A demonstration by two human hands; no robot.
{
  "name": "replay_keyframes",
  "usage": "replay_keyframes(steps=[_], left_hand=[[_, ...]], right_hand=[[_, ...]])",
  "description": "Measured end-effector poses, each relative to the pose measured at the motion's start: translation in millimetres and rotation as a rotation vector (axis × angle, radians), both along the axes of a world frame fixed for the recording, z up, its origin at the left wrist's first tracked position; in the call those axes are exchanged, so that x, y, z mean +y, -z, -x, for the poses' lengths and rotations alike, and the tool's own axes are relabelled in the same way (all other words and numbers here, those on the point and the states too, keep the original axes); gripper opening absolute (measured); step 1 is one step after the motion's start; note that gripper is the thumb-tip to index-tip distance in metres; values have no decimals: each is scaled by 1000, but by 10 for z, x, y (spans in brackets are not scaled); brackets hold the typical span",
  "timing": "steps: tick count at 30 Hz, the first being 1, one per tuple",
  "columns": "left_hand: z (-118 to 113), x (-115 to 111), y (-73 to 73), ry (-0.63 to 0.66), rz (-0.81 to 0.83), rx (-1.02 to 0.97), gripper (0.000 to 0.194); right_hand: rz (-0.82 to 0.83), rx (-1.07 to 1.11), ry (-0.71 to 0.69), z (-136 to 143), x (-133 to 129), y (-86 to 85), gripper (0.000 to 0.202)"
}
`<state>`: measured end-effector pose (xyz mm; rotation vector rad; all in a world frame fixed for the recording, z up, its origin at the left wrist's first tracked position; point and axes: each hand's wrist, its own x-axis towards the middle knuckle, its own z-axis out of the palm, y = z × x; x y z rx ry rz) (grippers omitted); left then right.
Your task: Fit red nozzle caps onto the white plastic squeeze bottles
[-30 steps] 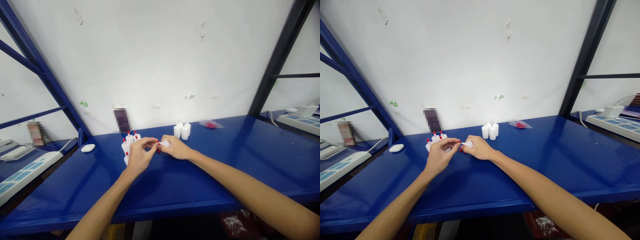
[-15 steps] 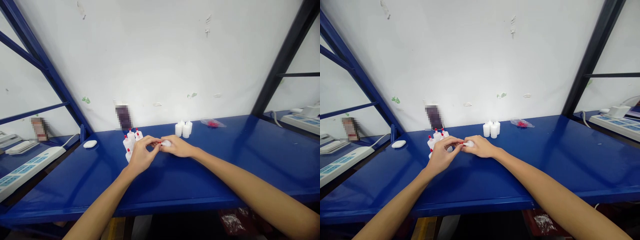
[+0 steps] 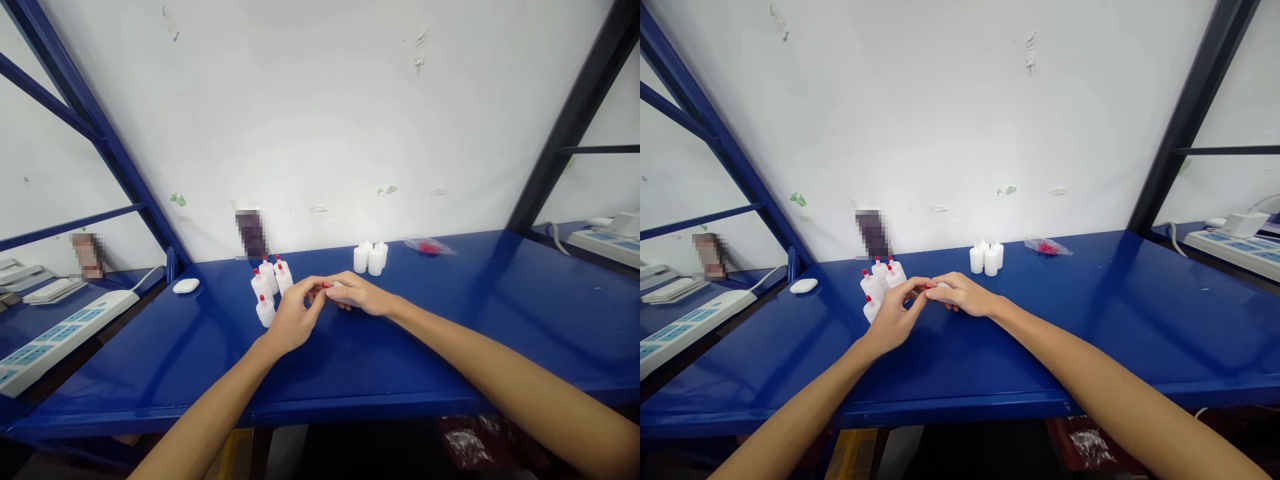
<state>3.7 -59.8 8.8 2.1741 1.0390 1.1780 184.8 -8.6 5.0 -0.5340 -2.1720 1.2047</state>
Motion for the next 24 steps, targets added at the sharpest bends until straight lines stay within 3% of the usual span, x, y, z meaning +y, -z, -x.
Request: replay_keyframes(steps=[6, 13, 16, 18, 21, 23, 24], left_hand=[[-86, -30, 124, 117, 86, -66, 25], [-134, -25, 215, 122, 143, -93, 31], [-108, -15, 190, 28, 28, -66, 33], [3, -12, 84, -97, -137, -34, 31], [337, -26, -161, -425, -406, -99, 29], [602, -51, -289, -567, -428, -161, 30], [720, -66, -320, -568, -382, -119, 31]], right_hand=[[-66, -63, 82, 37, 17, 65, 49], [-61, 3, 20, 42, 12, 63, 54], [-27, 32, 26, 50, 7, 59, 56], [10, 25, 27, 41, 8, 43, 58], [43, -10, 80, 5, 19, 1, 56], [7, -18, 165, -13, 30, -15, 49], [-17, -7, 205, -16, 36, -11, 45]])
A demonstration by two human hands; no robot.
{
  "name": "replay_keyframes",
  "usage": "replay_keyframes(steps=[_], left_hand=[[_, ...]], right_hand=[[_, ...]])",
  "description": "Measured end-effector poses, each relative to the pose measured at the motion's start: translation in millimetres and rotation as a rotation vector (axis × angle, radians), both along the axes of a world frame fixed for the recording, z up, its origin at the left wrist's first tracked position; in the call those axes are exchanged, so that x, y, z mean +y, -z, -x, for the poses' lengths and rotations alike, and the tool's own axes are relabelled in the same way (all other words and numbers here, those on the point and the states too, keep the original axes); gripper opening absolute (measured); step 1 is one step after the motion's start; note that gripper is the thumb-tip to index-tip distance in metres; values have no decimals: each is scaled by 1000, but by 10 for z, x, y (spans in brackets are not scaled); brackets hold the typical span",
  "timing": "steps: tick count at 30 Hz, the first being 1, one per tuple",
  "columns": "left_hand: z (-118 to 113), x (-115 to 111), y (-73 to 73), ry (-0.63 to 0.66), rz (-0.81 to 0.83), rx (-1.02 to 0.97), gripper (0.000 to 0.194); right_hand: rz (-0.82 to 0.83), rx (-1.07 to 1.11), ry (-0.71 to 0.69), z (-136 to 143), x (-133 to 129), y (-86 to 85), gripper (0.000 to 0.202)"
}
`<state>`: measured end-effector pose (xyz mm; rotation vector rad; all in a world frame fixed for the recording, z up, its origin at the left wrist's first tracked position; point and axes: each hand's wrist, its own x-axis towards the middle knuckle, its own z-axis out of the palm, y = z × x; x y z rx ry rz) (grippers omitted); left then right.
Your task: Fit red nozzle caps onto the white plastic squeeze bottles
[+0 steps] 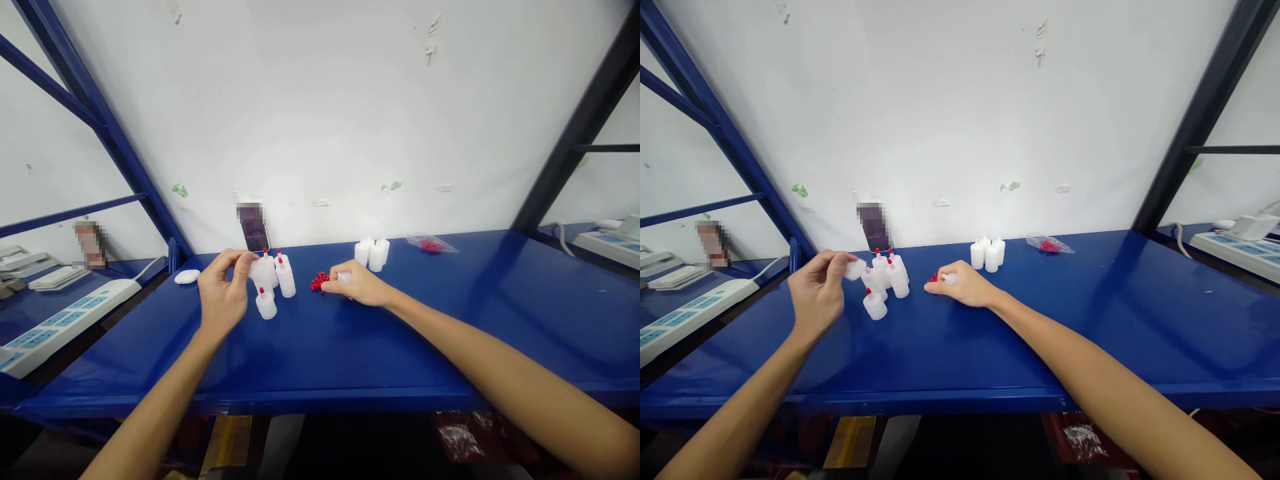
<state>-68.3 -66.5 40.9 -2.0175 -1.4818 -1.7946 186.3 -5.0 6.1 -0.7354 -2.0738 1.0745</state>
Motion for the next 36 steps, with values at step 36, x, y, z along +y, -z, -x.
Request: replay_keyframes(steps=[36], left_hand=[[-771, 425, 473, 155, 382, 959, 22]], right_hand=[[163, 312, 190, -41, 168, 116, 52]])
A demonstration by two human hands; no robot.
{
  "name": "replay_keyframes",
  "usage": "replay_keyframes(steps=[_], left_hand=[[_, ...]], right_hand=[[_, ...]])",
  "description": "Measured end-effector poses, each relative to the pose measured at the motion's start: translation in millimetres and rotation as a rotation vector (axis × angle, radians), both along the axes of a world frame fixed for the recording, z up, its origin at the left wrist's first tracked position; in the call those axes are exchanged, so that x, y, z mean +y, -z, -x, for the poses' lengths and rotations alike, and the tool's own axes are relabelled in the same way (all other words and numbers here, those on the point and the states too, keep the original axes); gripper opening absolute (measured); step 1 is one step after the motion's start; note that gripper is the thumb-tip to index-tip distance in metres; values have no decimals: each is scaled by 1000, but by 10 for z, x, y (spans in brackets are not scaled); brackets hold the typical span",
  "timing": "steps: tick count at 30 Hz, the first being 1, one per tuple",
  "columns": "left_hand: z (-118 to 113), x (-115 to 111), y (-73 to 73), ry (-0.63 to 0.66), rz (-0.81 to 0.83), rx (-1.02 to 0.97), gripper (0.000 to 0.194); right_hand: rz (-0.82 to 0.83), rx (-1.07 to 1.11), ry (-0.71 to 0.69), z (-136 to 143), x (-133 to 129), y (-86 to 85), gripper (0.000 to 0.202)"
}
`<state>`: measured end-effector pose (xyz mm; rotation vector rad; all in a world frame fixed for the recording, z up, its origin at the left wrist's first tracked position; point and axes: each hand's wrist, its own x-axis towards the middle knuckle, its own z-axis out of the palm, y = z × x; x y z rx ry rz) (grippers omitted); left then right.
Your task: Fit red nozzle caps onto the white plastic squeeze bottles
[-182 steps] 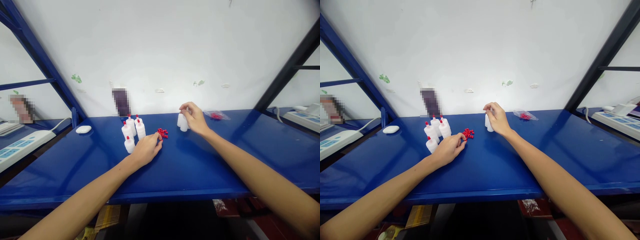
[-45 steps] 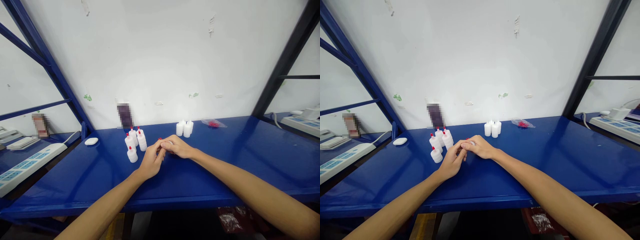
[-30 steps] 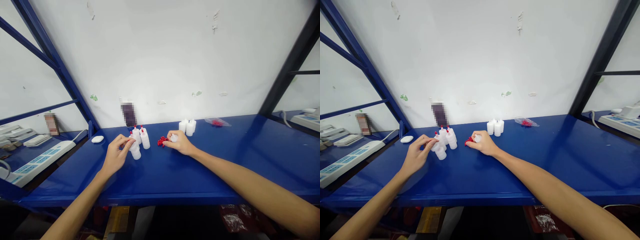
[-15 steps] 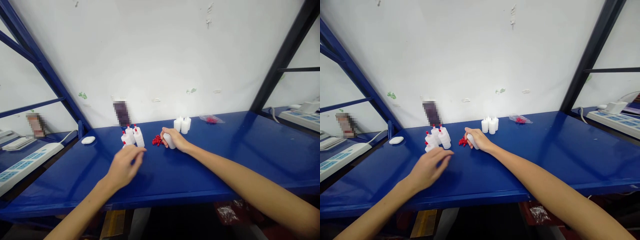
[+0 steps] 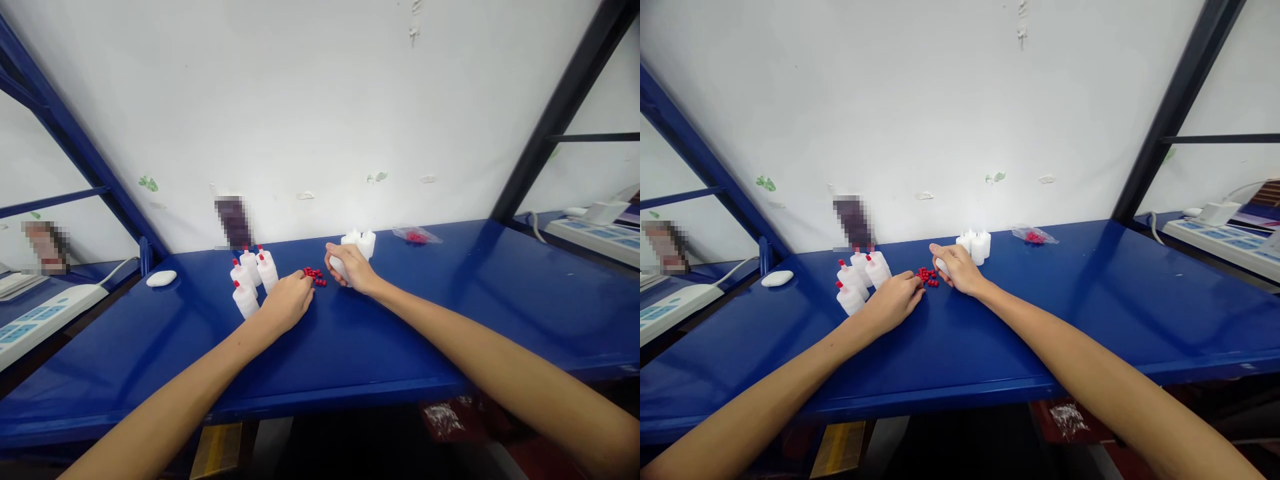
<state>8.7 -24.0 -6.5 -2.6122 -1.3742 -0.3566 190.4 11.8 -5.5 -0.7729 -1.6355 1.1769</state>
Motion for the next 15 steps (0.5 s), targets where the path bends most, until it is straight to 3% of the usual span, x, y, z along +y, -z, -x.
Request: replay_keyframes(steps=[4, 8, 15], left_hand=[[14, 18, 18, 110, 33, -515, 10], [-39, -9, 0, 116, 116, -1047, 25], [-120, -89, -20, 148, 247, -1402, 27]], right_hand=[[-104, 1, 55, 33, -51, -2, 52], [-116, -72, -37, 85, -92, 7, 43], [-149, -191, -94, 119, -114, 48, 60]])
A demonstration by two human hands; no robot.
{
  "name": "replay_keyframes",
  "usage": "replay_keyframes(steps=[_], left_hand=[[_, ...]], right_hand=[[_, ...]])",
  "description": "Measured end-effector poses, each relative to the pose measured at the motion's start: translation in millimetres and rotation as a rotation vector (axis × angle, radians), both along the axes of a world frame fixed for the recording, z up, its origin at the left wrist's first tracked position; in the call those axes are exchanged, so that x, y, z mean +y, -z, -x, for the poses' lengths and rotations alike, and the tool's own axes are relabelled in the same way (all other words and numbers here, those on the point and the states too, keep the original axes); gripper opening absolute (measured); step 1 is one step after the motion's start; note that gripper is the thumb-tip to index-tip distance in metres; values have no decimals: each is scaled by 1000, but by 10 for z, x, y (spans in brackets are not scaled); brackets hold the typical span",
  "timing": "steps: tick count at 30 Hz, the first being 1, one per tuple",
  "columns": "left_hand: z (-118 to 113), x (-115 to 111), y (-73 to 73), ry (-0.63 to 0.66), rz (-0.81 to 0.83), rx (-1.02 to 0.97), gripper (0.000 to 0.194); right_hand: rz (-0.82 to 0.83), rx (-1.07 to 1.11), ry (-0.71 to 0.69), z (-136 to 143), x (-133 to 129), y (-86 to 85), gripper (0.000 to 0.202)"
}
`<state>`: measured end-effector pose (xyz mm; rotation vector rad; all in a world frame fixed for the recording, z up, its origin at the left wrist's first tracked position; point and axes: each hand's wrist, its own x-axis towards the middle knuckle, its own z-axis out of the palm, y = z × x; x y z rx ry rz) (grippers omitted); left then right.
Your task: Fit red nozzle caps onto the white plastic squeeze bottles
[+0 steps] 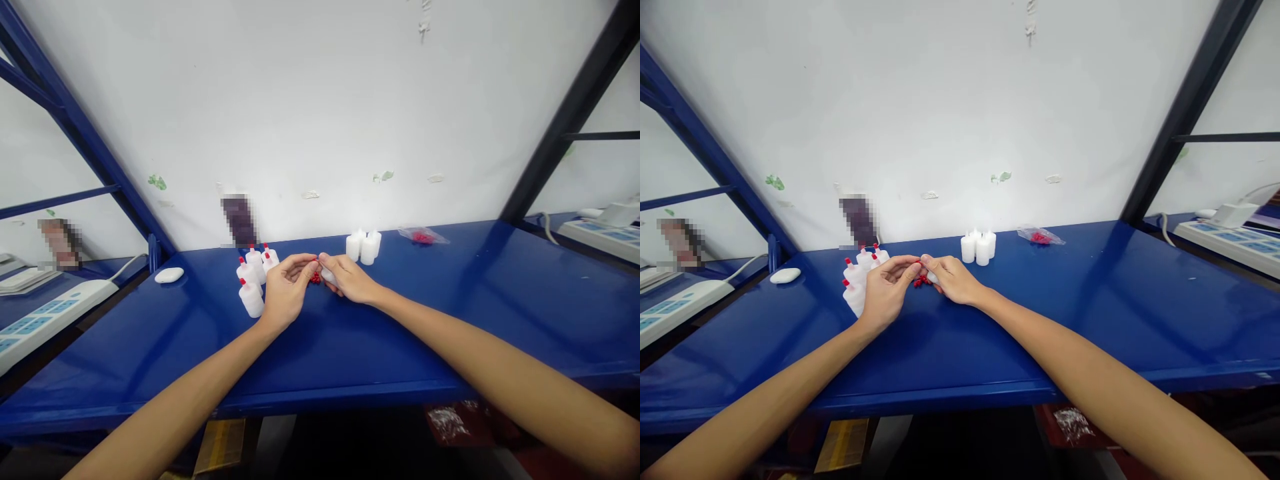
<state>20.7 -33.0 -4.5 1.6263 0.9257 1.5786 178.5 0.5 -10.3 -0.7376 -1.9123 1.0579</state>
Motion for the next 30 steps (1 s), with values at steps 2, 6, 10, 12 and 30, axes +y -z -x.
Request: replay_keyframes(steps=[2, 6, 10, 12, 30], left_hand=[[4, -7, 4, 37, 26, -4, 26], [10, -17, 34, 97, 21, 59, 23], [8, -24, 61, 132, 12, 92, 20], [16, -26, 65, 133, 1, 134, 19], [482, -340, -289, -142, -342, 578, 13]], right_hand=[[-13, -24, -32, -12, -9, -10, 60], [-32, -36, -116, -36, -25, -34, 60], [-15, 2, -126, -32, -18, -25, 59], [-2, 11, -128, -19, -6, -19, 57], [-120, -41, -99, -157, -76, 21, 49]])
